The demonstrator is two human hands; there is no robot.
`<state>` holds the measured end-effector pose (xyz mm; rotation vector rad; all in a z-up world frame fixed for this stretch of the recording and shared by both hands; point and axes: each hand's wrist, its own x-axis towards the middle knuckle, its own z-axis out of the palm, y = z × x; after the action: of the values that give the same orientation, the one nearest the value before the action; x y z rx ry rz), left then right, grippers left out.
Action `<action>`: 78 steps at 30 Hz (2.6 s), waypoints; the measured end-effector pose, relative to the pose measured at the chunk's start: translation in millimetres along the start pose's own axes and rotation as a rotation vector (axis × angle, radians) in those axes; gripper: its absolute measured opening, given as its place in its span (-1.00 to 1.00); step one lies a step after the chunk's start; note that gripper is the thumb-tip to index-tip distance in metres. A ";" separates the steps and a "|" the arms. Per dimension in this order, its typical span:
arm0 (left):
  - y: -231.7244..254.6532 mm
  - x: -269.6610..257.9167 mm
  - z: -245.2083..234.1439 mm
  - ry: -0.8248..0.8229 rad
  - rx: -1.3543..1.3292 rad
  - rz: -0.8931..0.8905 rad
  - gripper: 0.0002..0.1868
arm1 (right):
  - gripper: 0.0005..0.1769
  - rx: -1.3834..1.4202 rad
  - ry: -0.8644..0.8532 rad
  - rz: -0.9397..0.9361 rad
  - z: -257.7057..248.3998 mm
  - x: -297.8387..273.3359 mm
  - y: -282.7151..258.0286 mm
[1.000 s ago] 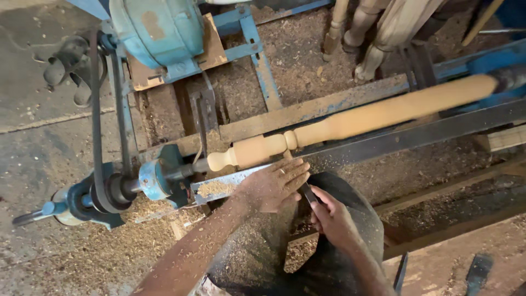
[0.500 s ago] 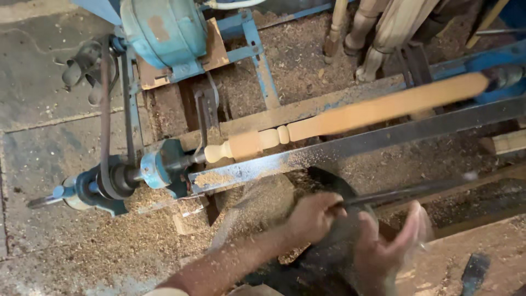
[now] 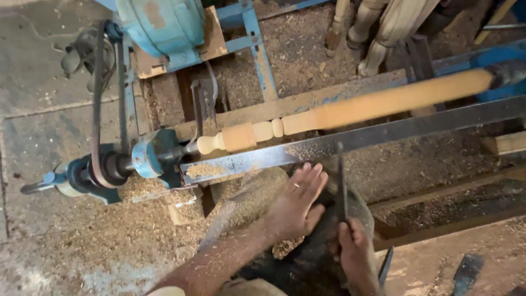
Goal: The person uses a chisel to shape a rotating wooden rod on a lathe, creating decorative grooves and contours. The person holds the chisel with both hands and guides it along the spinning wood to remove shavings.
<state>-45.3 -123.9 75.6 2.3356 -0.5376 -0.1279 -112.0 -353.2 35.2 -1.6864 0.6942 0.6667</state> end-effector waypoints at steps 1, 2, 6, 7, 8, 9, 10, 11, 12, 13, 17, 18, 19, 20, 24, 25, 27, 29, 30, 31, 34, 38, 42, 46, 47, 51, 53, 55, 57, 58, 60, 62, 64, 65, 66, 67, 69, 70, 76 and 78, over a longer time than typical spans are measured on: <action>-10.7 -3.1 3.9 -0.062 0.234 0.064 -0.23 | -0.78 0.040 -0.033 0.018 10.0 4.7 1.0; -26.2 -5.5 4.3 -0.125 0.468 0.129 -0.21 | -0.80 0.079 -0.067 0.037 20.7 8.8 0.4; -95.2 11.3 6.6 -0.305 0.514 0.244 -0.38 | -0.73 -0.055 -0.258 0.031 51.6 20.6 -13.2; -108.3 10.5 4.8 -0.167 0.547 0.321 -0.39 | -0.71 -0.039 -0.279 0.030 56.9 23.7 -19.3; -120.2 9.6 1.3 -0.028 0.580 0.396 -0.40 | -0.68 -0.023 -0.300 0.030 59.7 26.9 -26.6; -126.4 6.7 -0.5 0.103 0.604 0.472 -0.40 | -0.66 0.002 -0.307 0.016 60.4 25.3 -31.5; -128.8 7.1 -0.1 0.144 0.630 0.479 -0.44 | -0.59 0.028 -0.315 0.001 59.1 22.8 -36.3; -129.8 8.4 -0.1 0.189 0.655 0.484 -0.48 | -0.51 0.049 -0.321 -0.015 56.9 21.4 -41.9; -130.2 8.4 -1.0 0.235 0.679 0.489 -0.53 | -0.48 0.011 -0.298 -0.016 57.0 19.9 -45.9; -127.6 7.2 0.2 0.232 0.668 0.482 -0.52 | -0.46 -0.032 -0.274 -0.015 55.5 17.3 -48.1; -120.9 6.8 -7.4 0.204 0.635 0.450 -0.49 | -0.44 -0.083 -0.232 -0.032 58.4 16.0 -52.2; -118.4 6.1 -9.6 0.193 0.628 0.439 -0.48 | -0.43 -0.116 -0.216 -0.018 59.7 15.6 -50.8; -116.2 6.1 -11.8 0.195 0.621 0.435 -0.47 | -0.41 -0.151 -0.202 -0.009 60.6 16.6 -49.5; -113.9 5.8 -13.8 0.197 0.614 0.431 -0.47 | -0.40 -0.186 -0.187 0.001 60.8 16.8 -47.5; -113.0 7.0 -18.0 0.161 0.533 0.426 -0.42 | -0.47 -0.164 -0.285 -0.606 60.7 18.8 -35.0; -113.6 7.2 -16.0 0.160 0.531 0.431 -0.41 | -0.49 -0.071 -0.324 -0.295 58.4 19.5 -32.2; -116.5 7.6 -13.7 0.156 0.529 0.439 -0.41 | -0.52 0.068 -0.390 0.042 54.2 22.1 -31.3; -118.4 8.1 -13.3 0.162 0.521 0.440 -0.44 | -0.53 0.160 -0.446 0.096 51.2 22.9 -35.5; -118.7 8.3 -13.4 0.163 0.517 0.441 -0.46 | -0.53 0.135 -0.445 0.106 50.7 22.2 -38.7; -118.1 9.1 -13.3 0.171 0.513 0.440 -0.47 | -0.53 0.110 -0.443 0.115 50.5 21.3 -42.5; -118.5 13.0 -16.0 0.174 0.515 0.438 -0.48 | -0.44 -0.014 -0.328 0.097 54.8 15.7 -54.4; -116.5 10.6 -16.1 0.142 0.514 0.415 -0.47 | -0.37 -0.011 -0.243 0.051 59.8 9.5 -62.7; -116.3 13.3 -17.1 0.150 0.507 0.410 -0.48 | -0.36 -0.035 -0.244 0.094 57.3 9.3 -69.0; -115.5 14.5 -17.9 0.147 0.509 0.398 -0.49 | -0.36 -0.038 -0.265 0.110 55.7 11.1 -73.0; -114.9 14.3 -17.7 0.145 0.510 0.394 -0.49 | -0.36 -0.038 -0.262 0.115 55.7 11.3 -73.3; -112.8 14.4 -18.3 0.121 0.516 0.341 -0.50 | -0.35 -0.037 -0.261 0.111 57.6 12.6 -75.0; -111.1 13.9 -19.5 0.122 0.530 0.342 -0.48 | -0.35 -0.053 -0.249 0.114 58.2 11.9 -76.1; -109.9 14.2 -21.3 0.121 0.537 0.344 -0.47 | -0.37 -0.059 -0.240 0.129 58.8 11.2 -78.2; -108.6 14.0 -23.1 0.114 0.536 0.347 -0.47 | -0.37 -0.059 -0.234 0.140 60.0 9.6 -80.9; -107.8 13.5 -23.9 0.110 0.539 0.343 -0.47 | -0.36 -0.054 -0.232 0.146 60.9 8.1 -82.1; -107.6 14.2 -24.7 0.105 0.546 0.334 -0.46 | -0.35 -0.047 -0.233 0.143 62.6 7.1 -85.9; -107.3 14.3 -23.9 0.105 0.548 0.328 -0.46 | -0.35 -0.044 -0.238 0.135 63.7 5.5 -89.4; -108.3 14.0 -22.2 0.110 0.559 0.328 -0.46 | -0.37 -0.072 -0.227 0.152 65.1 4.4 -92.4; -109.2 13.9 -21.5 0.116 0.569 0.332 -0.46 | -0.39 -0.086 -0.221 0.160 66.0 4.0 -93.8; -110.2 13.9 -20.6 0.122 0.578 0.336 -0.46 | -0.39 -0.091 -0.217 0.164 66.8 3.5 -95.2; -111.4 14.2 -19.8 0.121 0.569 0.341 -0.48 | -0.38 -0.095 -0.213 0.168 67.3 3.2 -96.5; -113.4 15.6 -17.8 0.120 0.549 0.353 -0.51 | -0.38 -0.100 -0.211 0.177 67.8 2.7 -99.0; -114.0 16.2 -16.9 0.128 0.555 0.355 -0.52 | -0.38 -0.099 -0.213 0.183 67.7 2.3 -100.2; -113.3 15.3 -14.7 0.132 0.543 0.325 -0.52 | -0.36 -0.072 -0.241 0.158 68.2 1.2 -102.7; -112.2 15.1 -15.7 0.125 0.532 0.311 -0.51 | -0.36 -0.059 -0.242 0.143 67.2 2.9 -99.7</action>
<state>10.6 -47.2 11.9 2.7018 -0.9543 0.3447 -40.8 -269.1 83.5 -1.5862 0.6310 0.9830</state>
